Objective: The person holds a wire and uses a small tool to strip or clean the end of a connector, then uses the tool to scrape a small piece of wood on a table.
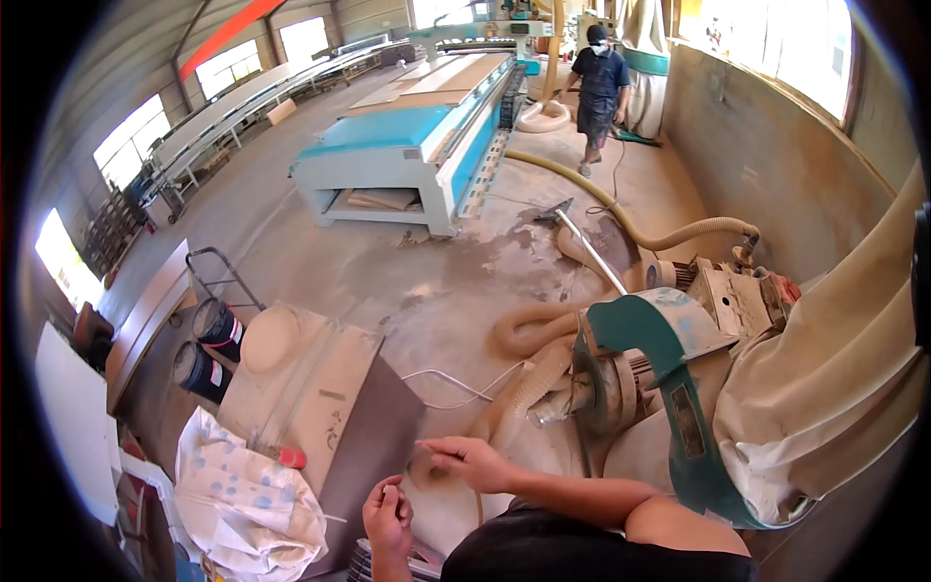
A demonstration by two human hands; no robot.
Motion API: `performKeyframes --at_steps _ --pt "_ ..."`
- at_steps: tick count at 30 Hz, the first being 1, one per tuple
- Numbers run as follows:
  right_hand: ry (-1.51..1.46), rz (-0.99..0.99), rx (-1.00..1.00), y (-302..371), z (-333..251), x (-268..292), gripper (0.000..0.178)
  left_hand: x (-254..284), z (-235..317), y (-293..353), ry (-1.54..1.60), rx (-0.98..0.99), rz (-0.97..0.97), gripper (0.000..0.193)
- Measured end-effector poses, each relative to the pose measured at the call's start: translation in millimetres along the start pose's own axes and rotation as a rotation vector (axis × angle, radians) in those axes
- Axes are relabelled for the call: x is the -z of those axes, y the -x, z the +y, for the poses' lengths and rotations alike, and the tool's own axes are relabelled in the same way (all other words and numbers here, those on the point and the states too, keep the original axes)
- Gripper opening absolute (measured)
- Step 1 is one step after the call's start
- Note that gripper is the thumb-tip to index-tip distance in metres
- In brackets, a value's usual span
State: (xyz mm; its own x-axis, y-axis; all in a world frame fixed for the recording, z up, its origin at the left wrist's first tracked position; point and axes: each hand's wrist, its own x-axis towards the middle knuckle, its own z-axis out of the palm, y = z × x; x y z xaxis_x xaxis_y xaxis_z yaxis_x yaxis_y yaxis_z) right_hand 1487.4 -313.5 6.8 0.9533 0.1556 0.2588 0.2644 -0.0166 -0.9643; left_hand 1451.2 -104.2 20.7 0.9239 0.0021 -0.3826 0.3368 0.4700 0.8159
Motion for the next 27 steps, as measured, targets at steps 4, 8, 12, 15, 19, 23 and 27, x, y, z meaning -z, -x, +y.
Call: performKeyframes --at_steps 4,8,12,15,19,23,27 --pt "0.119 -0.247 0.004 1 -6 32 0.037 -25 -10 -4 -0.171 0.015 -0.032 0.026" --pt "0.099 -0.425 -0.072 3 -3 51 0.039 -48 -23 1 -0.153 0.070 -0.007 0.028" --pt "0.007 -0.445 -0.077 1 -2 70 0.042 -70 -29 5 -0.183 0.073 -0.039 0.029" --pt "-0.031 -0.376 -0.020 3 1 78 0.036 -95 -23 16 -0.190 0.081 -0.030 0.026" --pt "-0.009 -0.387 -0.133 3 -15 88 0.025 -94 -27 19 -0.215 0.072 0.052 0.017" --pt "0.036 -0.468 -0.150 9 -5 85 0.019 -88 -31 23 -0.285 0.014 -0.075 0.023" --pt "0.042 -0.513 -0.073 13 -8 86 0.019 -73 -33 25 -0.338 -0.079 -0.148 0.016"
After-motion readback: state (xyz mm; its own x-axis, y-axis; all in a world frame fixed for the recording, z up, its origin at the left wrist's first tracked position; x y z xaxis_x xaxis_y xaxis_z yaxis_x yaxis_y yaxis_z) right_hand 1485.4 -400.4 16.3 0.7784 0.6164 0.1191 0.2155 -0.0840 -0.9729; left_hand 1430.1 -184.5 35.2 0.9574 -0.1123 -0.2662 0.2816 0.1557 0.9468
